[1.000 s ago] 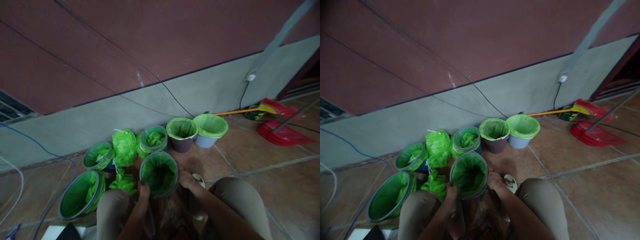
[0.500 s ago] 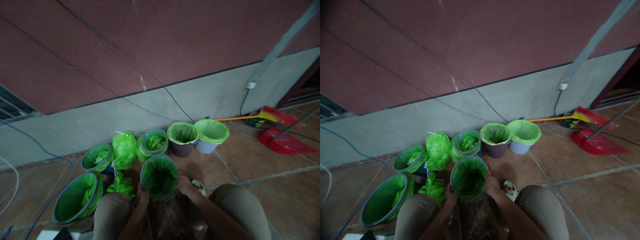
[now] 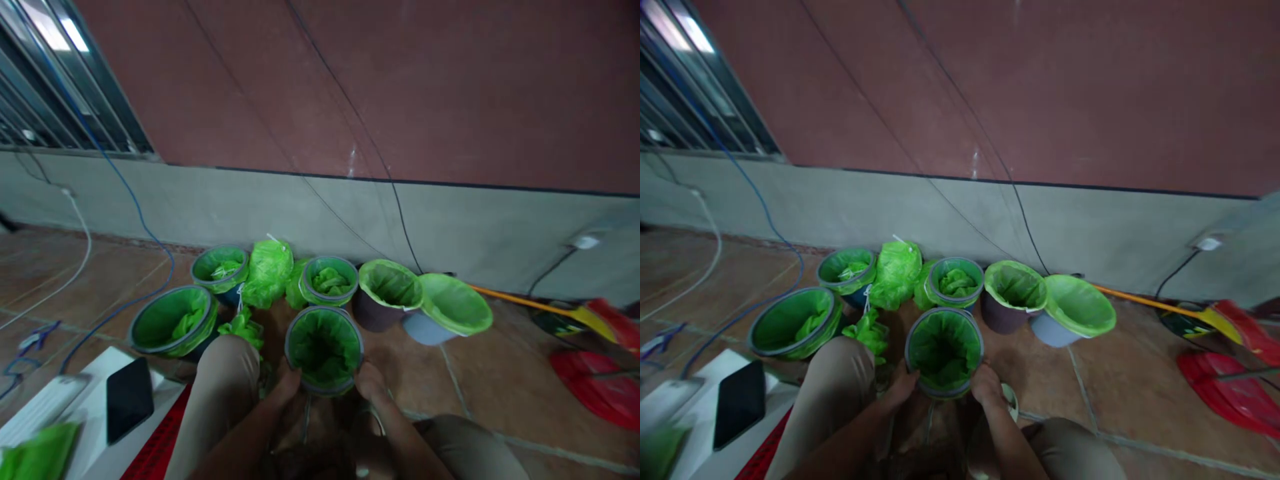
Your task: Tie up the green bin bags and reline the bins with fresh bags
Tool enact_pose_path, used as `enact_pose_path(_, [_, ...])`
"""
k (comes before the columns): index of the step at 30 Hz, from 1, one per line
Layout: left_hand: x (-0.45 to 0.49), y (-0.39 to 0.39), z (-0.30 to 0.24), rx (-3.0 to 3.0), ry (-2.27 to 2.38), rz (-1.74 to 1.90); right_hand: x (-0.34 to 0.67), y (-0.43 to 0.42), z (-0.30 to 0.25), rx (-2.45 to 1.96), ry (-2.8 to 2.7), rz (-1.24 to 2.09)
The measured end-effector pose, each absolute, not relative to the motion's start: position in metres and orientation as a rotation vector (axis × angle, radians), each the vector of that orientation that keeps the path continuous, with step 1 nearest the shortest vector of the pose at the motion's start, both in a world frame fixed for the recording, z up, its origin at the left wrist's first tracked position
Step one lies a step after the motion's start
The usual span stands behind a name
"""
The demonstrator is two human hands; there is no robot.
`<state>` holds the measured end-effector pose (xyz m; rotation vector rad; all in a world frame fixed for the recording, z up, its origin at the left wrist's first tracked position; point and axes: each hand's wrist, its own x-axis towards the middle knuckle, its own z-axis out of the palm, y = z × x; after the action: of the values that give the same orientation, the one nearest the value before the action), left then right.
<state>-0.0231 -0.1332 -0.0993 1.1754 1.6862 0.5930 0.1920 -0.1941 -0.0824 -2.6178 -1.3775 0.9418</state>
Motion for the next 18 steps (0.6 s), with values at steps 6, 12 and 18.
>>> enact_pose_path(6, [-0.024,-0.126,-0.09,1.168,1.651,0.594,0.2,-0.195,-0.087,-2.599,-1.426,0.996])
enact_pose_path(12, [-0.029,-0.112,-0.096,1.15,1.771,0.575,0.208,-0.196,-0.096,-2.581,-1.311,0.972])
enact_pose_path(18, [-0.026,-0.114,-0.095,0.985,1.871,0.553,0.21,-0.199,-0.105,-2.585,-1.236,0.978])
